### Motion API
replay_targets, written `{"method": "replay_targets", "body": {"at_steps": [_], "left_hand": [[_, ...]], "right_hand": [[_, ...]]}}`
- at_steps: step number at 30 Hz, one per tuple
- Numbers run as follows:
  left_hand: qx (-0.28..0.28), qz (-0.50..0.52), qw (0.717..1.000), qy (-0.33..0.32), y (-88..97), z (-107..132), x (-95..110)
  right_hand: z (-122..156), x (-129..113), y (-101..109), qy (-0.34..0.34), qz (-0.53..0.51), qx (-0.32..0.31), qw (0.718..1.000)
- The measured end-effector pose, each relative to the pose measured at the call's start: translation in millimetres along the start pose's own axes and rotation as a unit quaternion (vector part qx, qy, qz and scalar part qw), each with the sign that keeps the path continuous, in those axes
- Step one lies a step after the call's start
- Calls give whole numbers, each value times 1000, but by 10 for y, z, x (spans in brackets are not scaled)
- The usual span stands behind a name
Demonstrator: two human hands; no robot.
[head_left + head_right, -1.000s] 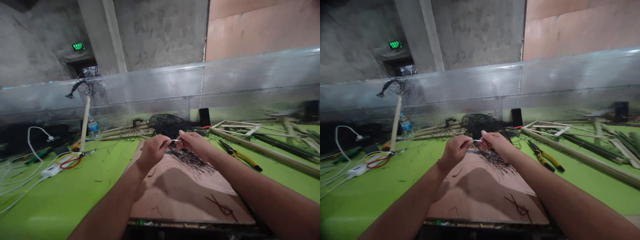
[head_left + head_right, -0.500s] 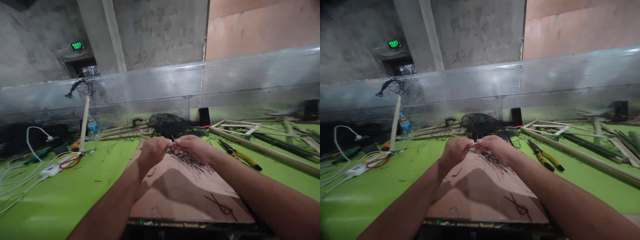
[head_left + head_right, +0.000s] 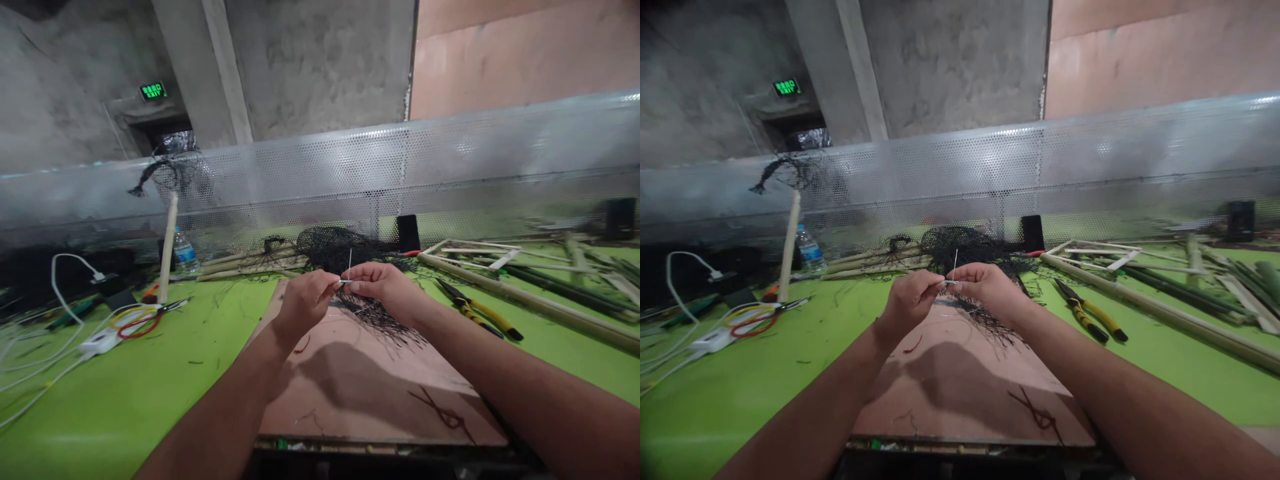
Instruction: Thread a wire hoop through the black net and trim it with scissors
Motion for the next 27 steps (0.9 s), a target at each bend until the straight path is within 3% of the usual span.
{"method": "replay_targets", "body": {"at_steps": [7,13,18,23,25,27], "left_hand": [[0,18,1000,13,-2,-11,12],[-7,59,997,45,14,-35,29],[-7,95,993,65,27,-51,59],[-36,115,988,96,11,-74,68],[-44,119,987,102,4,-79,63],[-46,120,986,106,6,-79,50]], "right_hand": [[-11,37,18,16,15,52,998],[-1,58,32,99,95,73,988],[61,-70,26,177,240,95,950],[104,-162,-18,282,300,73,908],[93,-146,-6,282,299,72,909],[65,-113,23,248,269,72,928]]}}
Point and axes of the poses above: each hand's wrist, its own z-axis away from the middle knuckle, its own y-axis out of the back of the hand, x = y × z, the point moved 4 cm from there along -z, towards the middle knuckle, and after that the axes turned 7 degrees about y, right-handed, at the moved point
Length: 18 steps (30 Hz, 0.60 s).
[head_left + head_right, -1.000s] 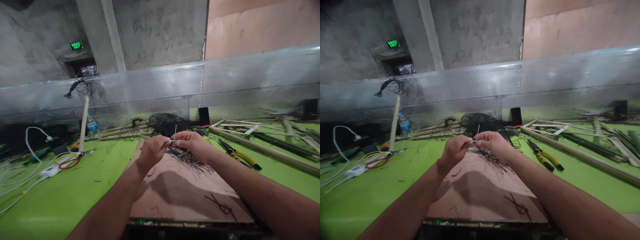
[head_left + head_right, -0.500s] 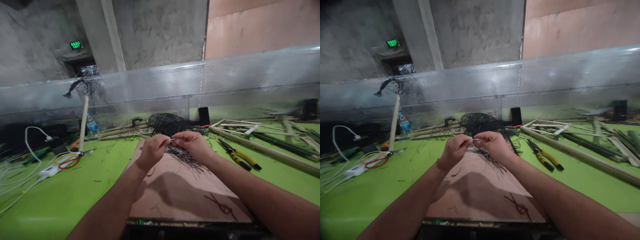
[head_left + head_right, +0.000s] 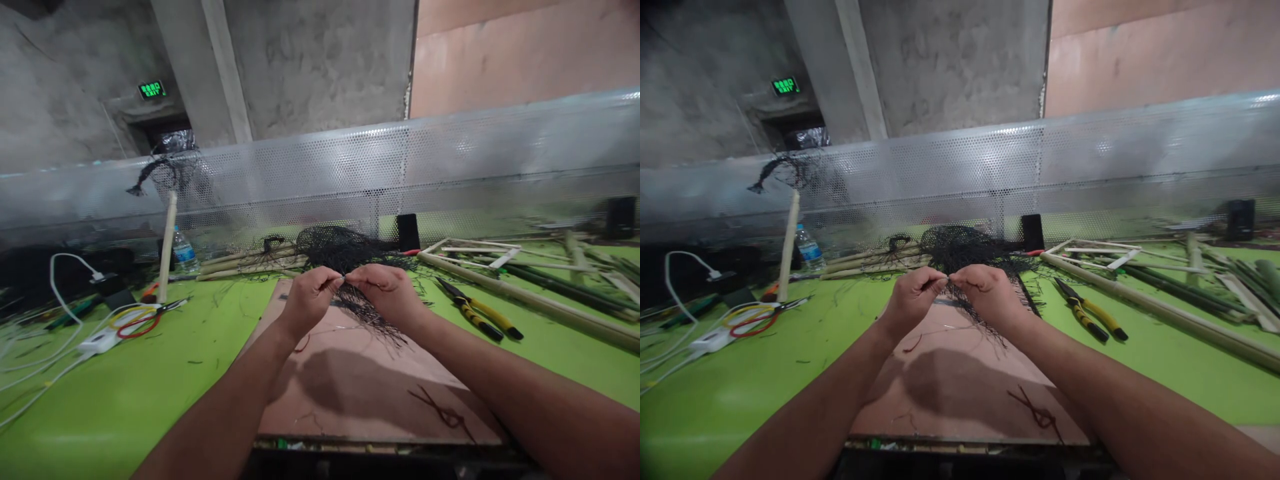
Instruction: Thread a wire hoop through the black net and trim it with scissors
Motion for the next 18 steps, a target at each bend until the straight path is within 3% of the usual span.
{"method": "replay_targets", "body": {"at_steps": [3,6,8,18], "left_hand": [[4,-10,1000,-11,31,5,-19],[-2,-39,998,-48,56,20,-22],[-11,-58,996,-74,52,31,-18],[-10,-88,988,-128,28,50,25]], "right_hand": [[-4,85,-22,-119,-162,-21,979],[13,103,-75,-230,-333,-55,913],[28,101,-92,-274,-365,-74,887],[41,100,-81,-281,-345,-151,883]]}}
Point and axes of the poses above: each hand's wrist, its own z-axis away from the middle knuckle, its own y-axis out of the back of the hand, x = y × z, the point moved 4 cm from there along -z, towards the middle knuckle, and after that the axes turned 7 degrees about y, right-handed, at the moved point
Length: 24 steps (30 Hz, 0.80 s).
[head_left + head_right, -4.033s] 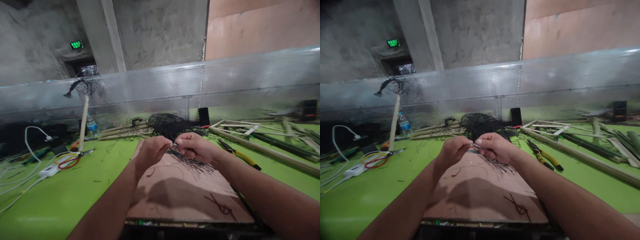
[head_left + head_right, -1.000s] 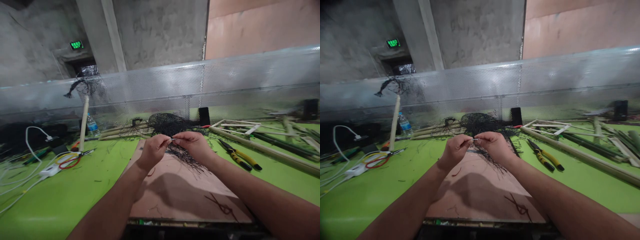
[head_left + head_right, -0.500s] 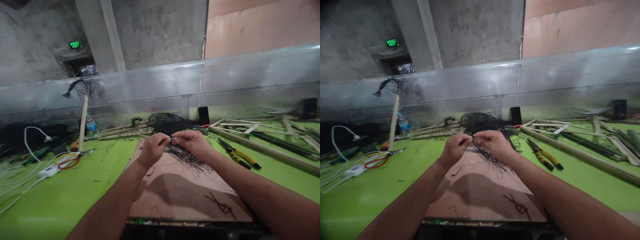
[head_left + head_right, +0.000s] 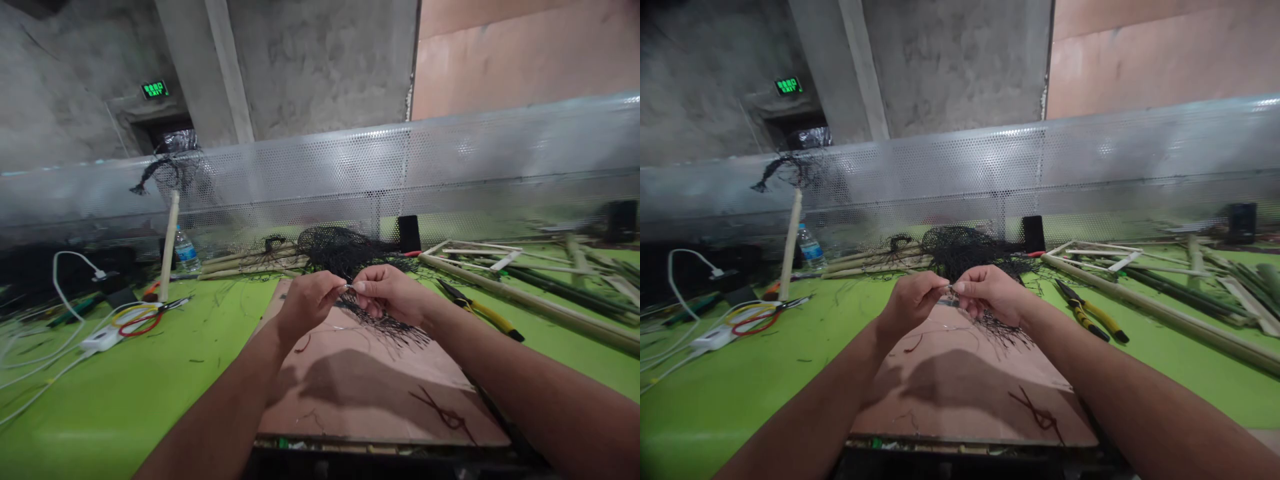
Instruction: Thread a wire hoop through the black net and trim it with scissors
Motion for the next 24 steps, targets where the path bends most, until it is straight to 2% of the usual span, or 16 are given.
{"method": "replay_targets", "body": {"at_steps": [2,5,7,9,11,14,21,23,24], "left_hand": [[-9,-1,1000,-5,2,-5,14],[-18,-5,1000,-5,-2,-14,22],[-18,0,1000,1,-7,-17,16],[-17,11,1000,6,-11,-12,5],[-15,19,1000,13,-14,-4,-8],[-19,18,999,26,-21,3,-18],[-20,30,998,51,-41,-23,64],[-7,39,997,59,-36,-23,86],[0,42,997,64,-33,-22,89]], "right_hand": [[0,2,6,-10,16,6,1000],[-3,-19,15,-10,97,32,995],[-3,-55,11,8,173,44,984],[1,-104,-2,43,268,52,961],[12,-163,-15,102,381,68,917],[44,-225,-40,194,521,98,825],[93,-208,-100,289,668,92,680],[97,-192,-115,300,680,101,662],[94,-185,-107,296,671,114,670]]}}
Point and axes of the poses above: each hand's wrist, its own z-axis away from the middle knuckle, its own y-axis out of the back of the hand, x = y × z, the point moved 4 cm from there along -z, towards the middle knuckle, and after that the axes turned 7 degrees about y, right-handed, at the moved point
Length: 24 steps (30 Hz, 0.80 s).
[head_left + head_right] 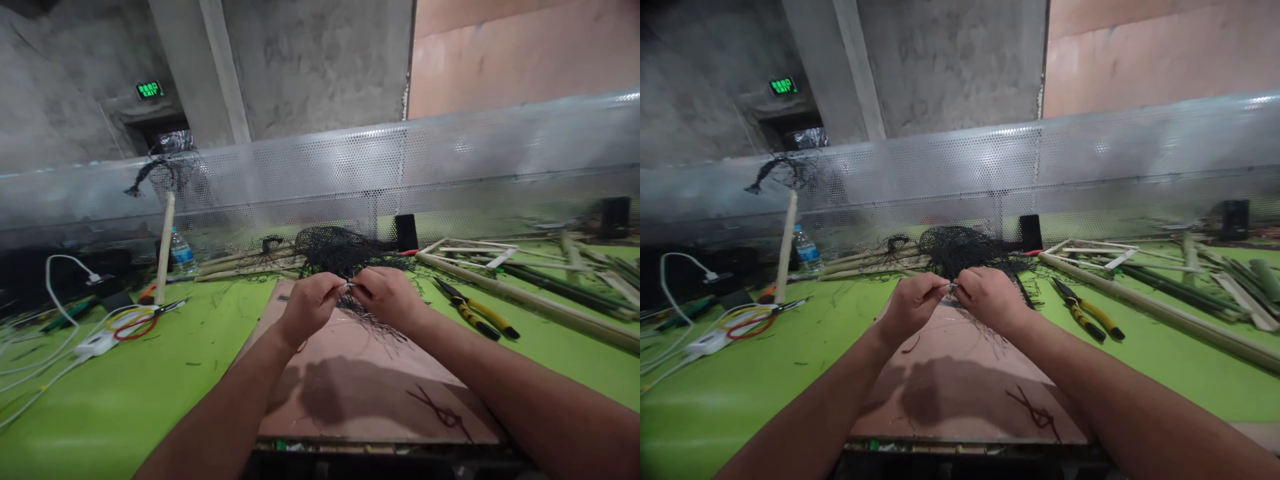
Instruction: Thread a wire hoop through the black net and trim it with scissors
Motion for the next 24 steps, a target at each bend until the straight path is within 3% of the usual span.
{"method": "replay_targets", "body": {"at_steps": [4,7,11,16,21,24], "left_hand": [[32,-9,999,17,29,8,-52],[79,-33,996,16,72,16,-125],[89,-73,993,-28,84,38,-168],[89,-93,989,-79,95,50,-159],[93,-95,985,-107,96,47,-122],[79,-92,988,-100,75,49,-105]], "right_hand": [[17,144,-49,-156,-124,8,980],[14,227,-111,-235,-285,-59,927],[-28,141,-103,-208,-512,-131,823],[-2,92,-98,-249,-624,-103,733],[41,110,-161,-285,-675,-92,674],[42,122,-173,-296,-687,-85,658]]}}
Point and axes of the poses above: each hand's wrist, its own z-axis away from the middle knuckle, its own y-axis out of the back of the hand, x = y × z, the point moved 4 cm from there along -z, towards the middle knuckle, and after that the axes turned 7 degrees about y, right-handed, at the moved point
